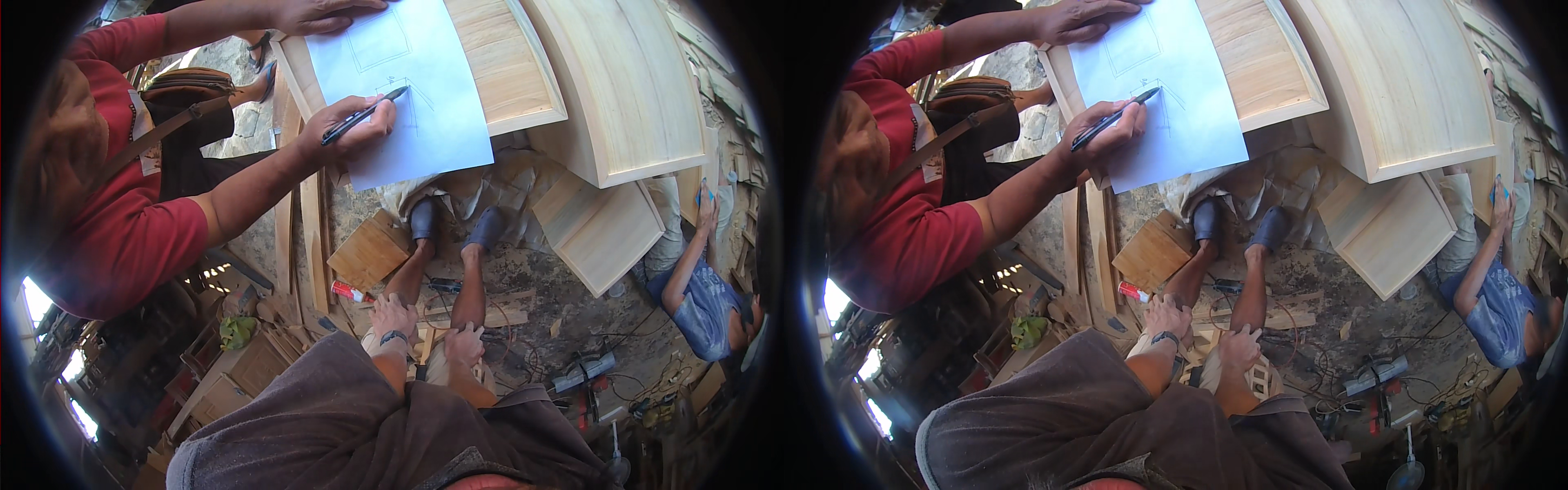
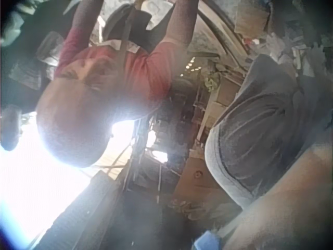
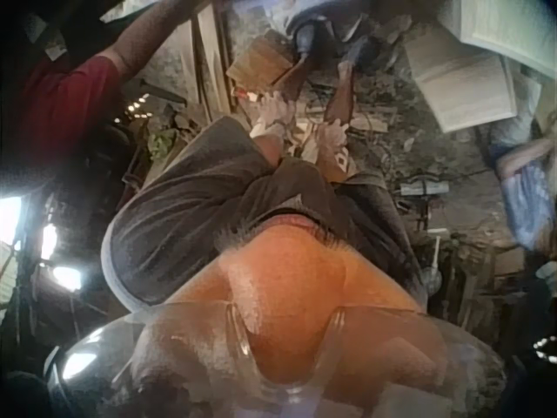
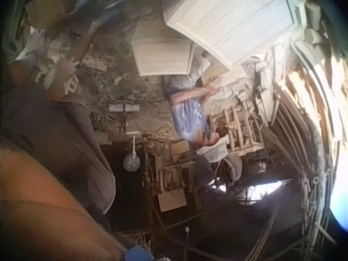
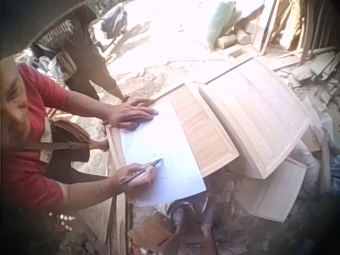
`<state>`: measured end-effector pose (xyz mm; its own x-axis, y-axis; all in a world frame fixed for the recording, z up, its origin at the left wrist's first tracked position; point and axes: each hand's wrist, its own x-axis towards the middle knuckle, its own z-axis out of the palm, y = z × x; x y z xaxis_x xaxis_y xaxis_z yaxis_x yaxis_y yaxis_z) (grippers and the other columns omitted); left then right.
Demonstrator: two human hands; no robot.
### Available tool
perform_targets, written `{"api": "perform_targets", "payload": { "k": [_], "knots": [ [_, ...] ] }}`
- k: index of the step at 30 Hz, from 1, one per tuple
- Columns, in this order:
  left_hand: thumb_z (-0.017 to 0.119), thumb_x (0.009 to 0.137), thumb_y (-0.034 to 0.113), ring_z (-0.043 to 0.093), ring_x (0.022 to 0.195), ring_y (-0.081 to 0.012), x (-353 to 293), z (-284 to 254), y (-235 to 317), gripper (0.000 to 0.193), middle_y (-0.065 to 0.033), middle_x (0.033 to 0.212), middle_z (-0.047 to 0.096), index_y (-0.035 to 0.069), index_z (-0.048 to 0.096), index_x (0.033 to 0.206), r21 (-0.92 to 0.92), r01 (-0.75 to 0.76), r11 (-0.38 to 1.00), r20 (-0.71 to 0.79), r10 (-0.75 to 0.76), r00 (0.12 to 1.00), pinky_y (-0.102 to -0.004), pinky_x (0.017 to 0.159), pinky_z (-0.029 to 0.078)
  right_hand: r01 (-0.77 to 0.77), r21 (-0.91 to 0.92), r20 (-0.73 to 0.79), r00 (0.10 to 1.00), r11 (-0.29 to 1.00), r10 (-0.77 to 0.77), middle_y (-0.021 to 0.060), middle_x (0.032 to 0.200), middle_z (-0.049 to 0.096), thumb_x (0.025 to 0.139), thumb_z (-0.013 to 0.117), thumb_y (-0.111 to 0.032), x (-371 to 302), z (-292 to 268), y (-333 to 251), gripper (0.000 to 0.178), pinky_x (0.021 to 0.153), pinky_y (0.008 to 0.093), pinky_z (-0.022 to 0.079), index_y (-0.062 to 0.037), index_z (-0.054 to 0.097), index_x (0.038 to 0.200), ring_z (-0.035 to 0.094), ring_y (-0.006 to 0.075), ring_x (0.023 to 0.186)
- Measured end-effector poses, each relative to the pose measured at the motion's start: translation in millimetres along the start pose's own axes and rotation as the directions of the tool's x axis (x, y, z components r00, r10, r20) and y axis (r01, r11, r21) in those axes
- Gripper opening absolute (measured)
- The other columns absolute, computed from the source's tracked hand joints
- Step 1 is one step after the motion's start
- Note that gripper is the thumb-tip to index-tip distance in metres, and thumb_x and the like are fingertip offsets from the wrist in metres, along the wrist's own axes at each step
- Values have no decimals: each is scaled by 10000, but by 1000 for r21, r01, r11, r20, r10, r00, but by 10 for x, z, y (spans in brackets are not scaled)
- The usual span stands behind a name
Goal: The person holds a drawing on paper and discusses it with another person, uses a square and a pencil to mark measurements on long wooden boards on the floor, and writes on a technical drawing placed on a wooden cabinet.
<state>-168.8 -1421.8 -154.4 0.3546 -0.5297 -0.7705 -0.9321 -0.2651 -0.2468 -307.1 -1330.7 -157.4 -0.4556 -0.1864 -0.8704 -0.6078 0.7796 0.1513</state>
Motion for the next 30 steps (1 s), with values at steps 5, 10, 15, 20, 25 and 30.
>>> {"api": "perform_targets", "payload": {
  "k": [5,10,15,20,25,30],
  "knots": [
    [588,807,376,502,1244,-348,-13,-32,19,452,-194,1232,563,56,604,1126,-9,-7,1000,4,7,1000,-494,999,389,-13,6,26,1000,1000,13,255,1330,535,839,582,-296,11,3,-5,445,858,497,513,-51,617,1209,659,421,992],
    [591,805,378,498,1247,-345,5,28,3,453,-195,1231,565,53,605,1120,40,-21,999,-19,22,1000,-493,999,389,-24,11,36,999,1000,23,256,1343,521,844,581,-289,2,-20,-22,441,865,497,510,-49,614,1212,654,422,999],
    [592,805,381,495,1253,-343,-3,-3,0,456,-199,1244,564,52,603,1121,8,-23,1000,-10,23,1000,-495,999,390,-28,9,44,999,1000,27,257,1339,522,847,581,-288,3,-18,-25,438,868,498,508,-45,613,1209,652,421,1005],
    [593,807,386,490,1269,-344,-9,-4,9,464,-206,1281,555,57,602,1134,32,-11,999,-10,11,1000,-494,1008,386,-27,11,35,999,1000,26,261,1333,529,845,584,-288,6,-17,-22,436,865,500,508,-44,614,1205,654,423,1004],
    [593,806,386,489,1274,-342,-5,12,20,465,-209,1289,555,61,604,1137,30,-2,1000,-17,3,1000,-490,1010,386,-23,11,25,999,1000,23,270,1329,536,842,586,-294,-8,-77,-41,425,862,498,510,-46,621,1186,660,425,993],
    [596,804,379,491,1273,-336,-14,-43,39,462,-206,1274,559,69,609,1146,-3,6,1000,16,-6,1000,-488,1009,387,-25,11,15,1000,1000,25,272,1323,541,842,582,-292,-10,-93,-44,415,862,498,511,-53,624,1178,659,430,990]
  ]
}}
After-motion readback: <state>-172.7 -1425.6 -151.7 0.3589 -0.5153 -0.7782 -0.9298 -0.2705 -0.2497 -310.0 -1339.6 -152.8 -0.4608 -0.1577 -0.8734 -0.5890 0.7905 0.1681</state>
